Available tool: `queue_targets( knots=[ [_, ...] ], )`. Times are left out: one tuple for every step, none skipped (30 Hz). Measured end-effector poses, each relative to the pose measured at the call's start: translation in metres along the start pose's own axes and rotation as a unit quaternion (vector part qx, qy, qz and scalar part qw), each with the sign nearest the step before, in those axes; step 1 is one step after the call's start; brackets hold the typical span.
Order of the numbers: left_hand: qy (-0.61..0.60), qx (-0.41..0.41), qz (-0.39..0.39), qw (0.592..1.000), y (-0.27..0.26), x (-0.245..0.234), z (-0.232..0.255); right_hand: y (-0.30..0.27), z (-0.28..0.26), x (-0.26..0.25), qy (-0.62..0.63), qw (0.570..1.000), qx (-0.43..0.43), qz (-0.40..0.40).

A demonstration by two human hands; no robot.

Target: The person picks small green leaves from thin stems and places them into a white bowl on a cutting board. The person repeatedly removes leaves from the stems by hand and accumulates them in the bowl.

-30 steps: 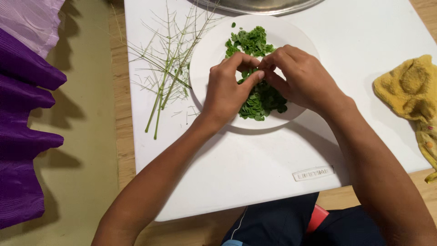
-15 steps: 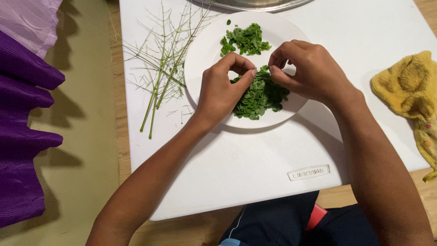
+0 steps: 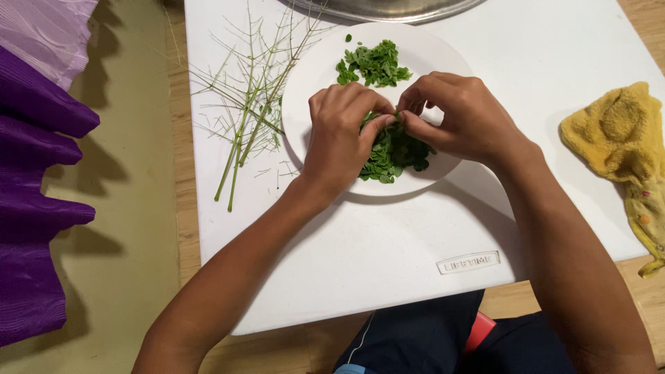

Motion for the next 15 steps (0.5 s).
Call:
queue_targets(
  knots=[
    [-0.004,-0.016,-0.021,1.0,0.0,0.003,-0.005,0.0,0.0,0.001,0.0,1.0,0.006,-0.002],
    [-0.007,-0.031,-0.043,0.999,-0.001,0.007,-0.011,0.001,0.0,0.002,0.0,1.0,0.011,-0.004],
    [-0.007,-0.031,-0.039,0.999,-0.001,0.007,-0.014,0.003,0.0,0.003,0.0,1.0,0.018,-0.01],
    [-0.007,-0.031,-0.035,0.999,0.0,0.007,-0.018,0.005,0.001,0.005,0.001,1.0,0.025,-0.017],
    [-0.007,-0.03,-0.033,0.999,0.001,0.007,-0.021,0.005,0.002,0.006,0.002,0.999,0.032,-0.023],
    [0.006,-0.031,-0.019,0.999,0.001,0.004,-0.025,0.004,0.002,0.005,-0.003,0.999,0.028,-0.019],
    [0.019,-0.032,-0.003,0.999,0.004,-0.001,-0.03,0.004,0.001,0.003,-0.009,1.0,0.023,-0.015],
    [0.033,-0.032,0.013,0.999,0.006,-0.007,-0.036,0.004,0.002,0.001,-0.015,1.0,0.019,-0.011],
    [0.043,-0.047,0.027,0.998,0.006,-0.014,-0.044,0.003,0.003,0.001,-0.027,0.999,0.021,-0.015],
    [0.053,-0.063,0.042,0.996,0.007,-0.023,-0.054,0.001,0.004,0.001,-0.038,0.999,0.024,-0.02],
    [0.063,-0.077,0.058,0.993,0.008,-0.032,-0.063,0.0,0.006,0.0,-0.052,0.998,0.025,-0.023],
    [0.081,-0.1,0.062,0.99,0.009,-0.041,-0.074,0.001,0.01,0.0,-0.048,0.998,0.037,-0.013],
    [0.099,-0.124,0.064,0.985,0.009,-0.049,-0.084,0.002,0.015,0.001,-0.042,0.998,0.05,-0.004],
    [0.116,-0.147,0.066,0.98,0.007,-0.055,-0.092,0.003,0.019,0.003,-0.036,0.997,0.063,0.006],
    [0.12,-0.169,0.054,0.977,0.004,-0.057,-0.099,0.004,0.022,0.004,-0.041,0.996,0.076,0.023]
  ],
)
Point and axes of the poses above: each hand's wrist, its own y-axis towards the middle knuckle, its own x-axis out of the palm, z = x × y, the point moved 7 cm from there along y, towards the middle knuckle, and after that the axes turned 14 degrees about -z, right-handed, at the moved point
